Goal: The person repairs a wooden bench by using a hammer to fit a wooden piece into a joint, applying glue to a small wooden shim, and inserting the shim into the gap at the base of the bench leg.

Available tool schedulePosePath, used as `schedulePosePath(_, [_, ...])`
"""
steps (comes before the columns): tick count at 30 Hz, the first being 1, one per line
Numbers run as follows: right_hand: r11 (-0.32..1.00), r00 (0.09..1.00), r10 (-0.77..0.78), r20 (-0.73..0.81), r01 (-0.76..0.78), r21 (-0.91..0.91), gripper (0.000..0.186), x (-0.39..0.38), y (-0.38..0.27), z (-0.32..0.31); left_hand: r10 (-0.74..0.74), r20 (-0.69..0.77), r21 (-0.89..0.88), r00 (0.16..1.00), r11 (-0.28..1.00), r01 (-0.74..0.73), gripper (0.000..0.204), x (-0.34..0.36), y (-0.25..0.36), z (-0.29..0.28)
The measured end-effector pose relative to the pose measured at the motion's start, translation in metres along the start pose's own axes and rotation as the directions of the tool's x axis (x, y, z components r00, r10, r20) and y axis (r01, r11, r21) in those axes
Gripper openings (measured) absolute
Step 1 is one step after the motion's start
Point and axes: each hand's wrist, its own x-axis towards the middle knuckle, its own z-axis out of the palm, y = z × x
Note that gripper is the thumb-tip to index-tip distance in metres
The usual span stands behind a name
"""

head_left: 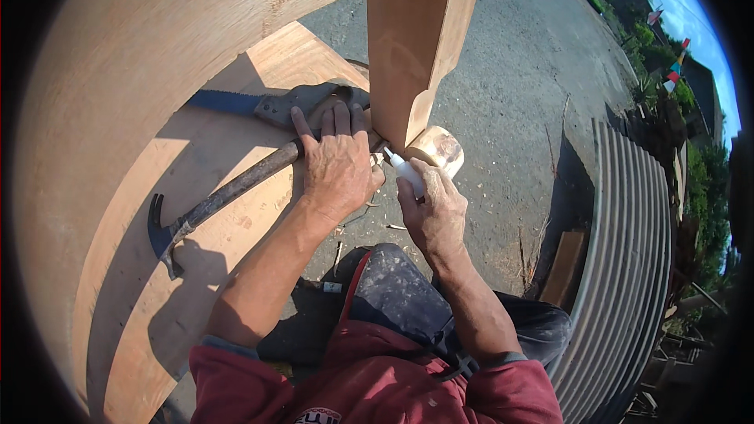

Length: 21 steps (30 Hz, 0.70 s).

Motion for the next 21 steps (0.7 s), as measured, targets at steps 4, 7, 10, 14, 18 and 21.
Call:
schedulePosePath(4, [0.999,0.999,-0.038,-0.014,0.037,-0.038,0.035,0.001,0.009,0.006,0.009,-0.007,-0.024,1.0,1.0,-0.009,0.06,0.0,0.002,-0.001])
schedulePosePath(7, [0.999,0.999,-0.039,0.005,0.039,-0.021,0.034,0.004,0.004,0.011,0.016,-0.042,-0.014,0.999,1.0,-0.017,0.057,-0.002,-0.004,0.002])
schedulePosePath(10, [0.998,0.998,-0.06,-0.007,0.06,-0.006,0.033,0.006,0.003,0.012,0.013,-0.01,-0.012,1.0,1.0,-0.013,0.06,-0.001,-0.003,0.0])
schedulePosePath(14, [0.998,0.998,-0.061,-0.03,0.061,-0.014,0.034,0.008,0.003,0.013,0.013,-0.022,-0.012,1.0,1.0,-0.014,0.07,-0.001,-0.001,0.004])
schedulePosePath(18, [0.998,0.998,-0.054,-0.016,0.053,-0.038,0.034,0.008,0.0,0.016,0.009,-0.001,0.014,1.0,1.0,-0.009,0.075,-0.002,-0.003,0.0])
schedulePosePath(21, [0.997,0.997,-0.062,-0.038,0.061,-0.042,0.034,0.009,-0.001,0.016,0.018,-0.006,0.019,1.0,1.0,-0.018,0.073,-0.003,-0.002,0.002])
